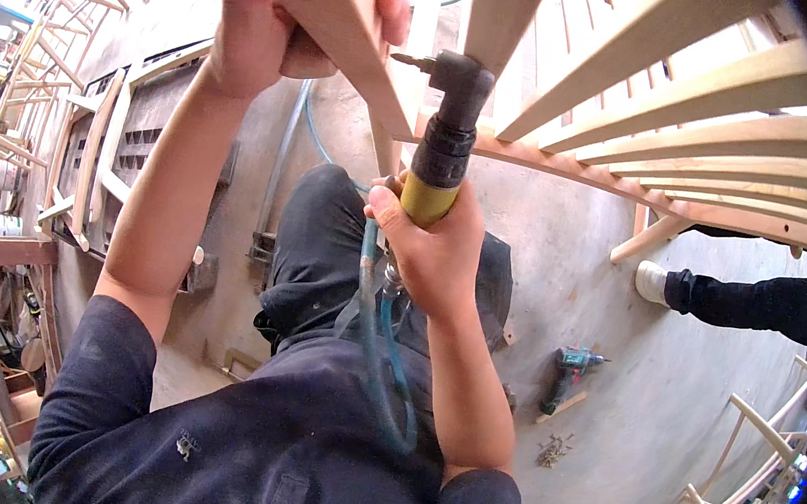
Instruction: The person assembles a wooden chair by attaching slats to the frame using a pneumatic nail gun. They position the slats, drive nails into the joints, and occasionally use a hammer to adjust the wood. A second person assists by handing over nails and holding parts of the chair.
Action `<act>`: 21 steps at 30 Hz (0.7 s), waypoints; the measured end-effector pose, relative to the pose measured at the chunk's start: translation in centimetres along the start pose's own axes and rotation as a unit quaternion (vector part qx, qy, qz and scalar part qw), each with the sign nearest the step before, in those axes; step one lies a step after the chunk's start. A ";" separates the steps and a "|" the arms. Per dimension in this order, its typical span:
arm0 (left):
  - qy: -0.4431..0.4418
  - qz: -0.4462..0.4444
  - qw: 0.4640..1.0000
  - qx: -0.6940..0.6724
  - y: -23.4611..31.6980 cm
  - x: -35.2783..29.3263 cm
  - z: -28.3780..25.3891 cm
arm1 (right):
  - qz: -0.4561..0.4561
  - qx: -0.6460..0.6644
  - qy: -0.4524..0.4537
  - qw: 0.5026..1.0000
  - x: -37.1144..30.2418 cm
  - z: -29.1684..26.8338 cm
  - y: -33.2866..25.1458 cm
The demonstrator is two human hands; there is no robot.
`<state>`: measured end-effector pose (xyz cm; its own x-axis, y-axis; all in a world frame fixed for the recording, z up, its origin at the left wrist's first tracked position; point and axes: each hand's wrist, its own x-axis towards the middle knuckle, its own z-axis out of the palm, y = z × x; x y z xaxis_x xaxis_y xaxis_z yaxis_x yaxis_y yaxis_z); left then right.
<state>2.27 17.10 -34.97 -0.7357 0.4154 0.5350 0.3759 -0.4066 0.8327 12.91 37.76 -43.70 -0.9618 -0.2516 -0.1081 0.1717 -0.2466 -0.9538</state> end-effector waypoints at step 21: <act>0.027 -0.093 0.986 0.133 1.0 -0.5 -1.0 | 0.008 -0.049 -0.040 0.998 0.6 1.2 -0.1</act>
<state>2.50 15.69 -34.54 -0.8320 0.4159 0.3671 0.3612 -0.0962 0.9275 12.62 36.52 -43.31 -0.9383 -0.3298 -0.1040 0.1612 -0.1512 -0.9753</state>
